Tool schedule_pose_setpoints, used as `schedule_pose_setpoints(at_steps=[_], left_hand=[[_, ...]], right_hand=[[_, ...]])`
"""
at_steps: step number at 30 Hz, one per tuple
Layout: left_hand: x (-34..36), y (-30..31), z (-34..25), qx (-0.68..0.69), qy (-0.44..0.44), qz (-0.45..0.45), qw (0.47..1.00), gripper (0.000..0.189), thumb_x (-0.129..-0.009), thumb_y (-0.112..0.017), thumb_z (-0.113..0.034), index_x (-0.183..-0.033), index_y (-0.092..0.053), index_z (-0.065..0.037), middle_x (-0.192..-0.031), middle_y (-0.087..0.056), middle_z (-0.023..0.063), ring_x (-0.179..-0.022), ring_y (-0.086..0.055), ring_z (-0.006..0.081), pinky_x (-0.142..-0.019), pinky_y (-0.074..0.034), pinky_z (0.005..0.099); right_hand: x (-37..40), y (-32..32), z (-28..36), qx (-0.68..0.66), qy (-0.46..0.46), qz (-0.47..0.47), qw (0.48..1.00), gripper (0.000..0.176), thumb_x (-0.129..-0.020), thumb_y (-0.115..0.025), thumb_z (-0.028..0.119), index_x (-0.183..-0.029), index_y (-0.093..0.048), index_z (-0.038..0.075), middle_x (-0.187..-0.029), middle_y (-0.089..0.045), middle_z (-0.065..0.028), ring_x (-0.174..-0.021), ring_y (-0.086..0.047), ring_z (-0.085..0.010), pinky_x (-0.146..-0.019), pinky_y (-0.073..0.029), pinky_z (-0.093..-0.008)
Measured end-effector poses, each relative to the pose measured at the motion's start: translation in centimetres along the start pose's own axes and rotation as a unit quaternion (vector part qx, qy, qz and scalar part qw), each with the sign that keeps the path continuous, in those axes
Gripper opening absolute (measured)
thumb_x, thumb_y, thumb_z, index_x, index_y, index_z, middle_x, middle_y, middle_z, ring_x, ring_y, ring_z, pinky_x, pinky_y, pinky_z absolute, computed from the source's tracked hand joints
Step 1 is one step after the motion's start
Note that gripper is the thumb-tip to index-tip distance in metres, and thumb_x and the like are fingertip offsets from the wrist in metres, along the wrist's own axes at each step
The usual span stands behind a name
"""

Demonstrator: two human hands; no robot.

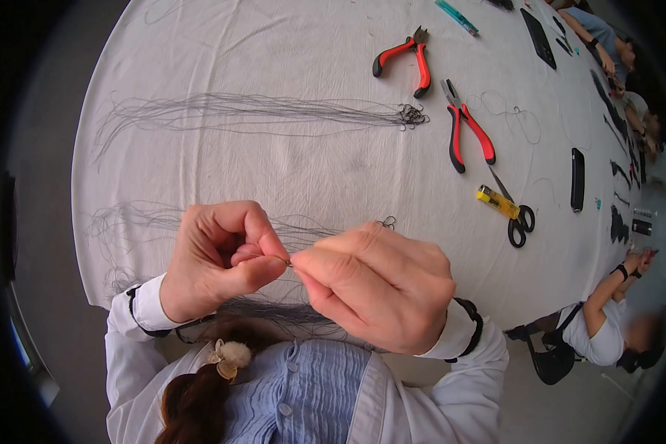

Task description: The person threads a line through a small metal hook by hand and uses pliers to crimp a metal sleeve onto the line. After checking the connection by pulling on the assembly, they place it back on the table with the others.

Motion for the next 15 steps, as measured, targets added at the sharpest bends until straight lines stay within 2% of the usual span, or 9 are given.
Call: schedule_pose_setpoints(at_steps=[3,5,8,11,15], left_hand=[[0.00,-0.06,0.19,-0.008,-0.005,0.011,1.000,0.005,-0.079,-0.064,-0.001,-0.076,-0.060,0.001,-0.058,-0.042,-0.0078,-0.056,-0.035,-0.0006,-0.053,-0.033,0.0179],[-0.01,-0.10,0.31,-0.011,-0.001,0.008,1.000,0.004,-0.079,-0.064,-0.001,-0.077,-0.060,0.001,-0.058,-0.042,-0.0081,-0.056,-0.035,-0.0007,-0.052,-0.032,0.0175],[-0.05,-0.10,0.39,-0.011,0.002,0.014,1.000,0.004,-0.079,-0.064,-0.001,-0.078,-0.061,0.001,-0.059,-0.043,-0.0083,-0.056,-0.035,-0.0010,-0.051,-0.031,0.0171],[-0.09,-0.17,-0.02,0.002,0.037,0.009,0.999,0.003,-0.077,-0.065,0.001,-0.079,-0.063,0.001,-0.058,-0.044,-0.0067,-0.056,-0.037,0.0008,-0.054,-0.034,0.0177],[-0.18,-0.02,0.18,-0.022,0.027,0.028,0.999,0.004,-0.078,-0.065,0.000,-0.080,-0.063,0.002,-0.059,-0.044,-0.0067,-0.056,-0.037,0.0007,-0.054,-0.034,0.0177]], right_hand=[[-0.08,0.10,0.29,0.042,0.034,0.006,0.999,0.024,-0.057,-0.071,-0.005,-0.080,-0.064,0.000,-0.072,-0.059,-0.0063,-0.059,-0.059,-0.0156,-0.046,-0.048,-0.0243],[-0.04,0.10,0.57,0.086,0.081,0.006,0.993,0.019,-0.061,-0.068,-0.001,-0.079,-0.063,-0.001,-0.072,-0.058,-0.0072,-0.061,-0.059,-0.0174,-0.047,-0.049,-0.0242],[0.04,-0.04,0.97,0.129,0.100,0.006,0.987,0.015,-0.066,-0.066,0.004,-0.079,-0.062,-0.002,-0.070,-0.056,-0.0075,-0.061,-0.059,-0.0189,-0.047,-0.049,-0.0243],[0.11,-0.14,1.01,0.141,0.105,-0.004,0.985,0.013,-0.068,-0.065,0.005,-0.079,-0.062,-0.002,-0.070,-0.056,-0.0072,-0.062,-0.059,-0.0187,-0.047,-0.050,-0.0245],[0.04,-0.01,1.13,0.143,0.097,-0.001,0.985,0.014,-0.066,-0.066,0.006,-0.078,-0.062,-0.001,-0.070,-0.055,-0.0070,-0.062,-0.059,-0.0183,-0.048,-0.050,-0.0242]])
Point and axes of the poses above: each hand's wrist, its own x-axis away from the middle knuckle, its own y-axis out of the back of the hand, z = x × y, the point moved 4 cm from there along -x, towards the middle knuckle
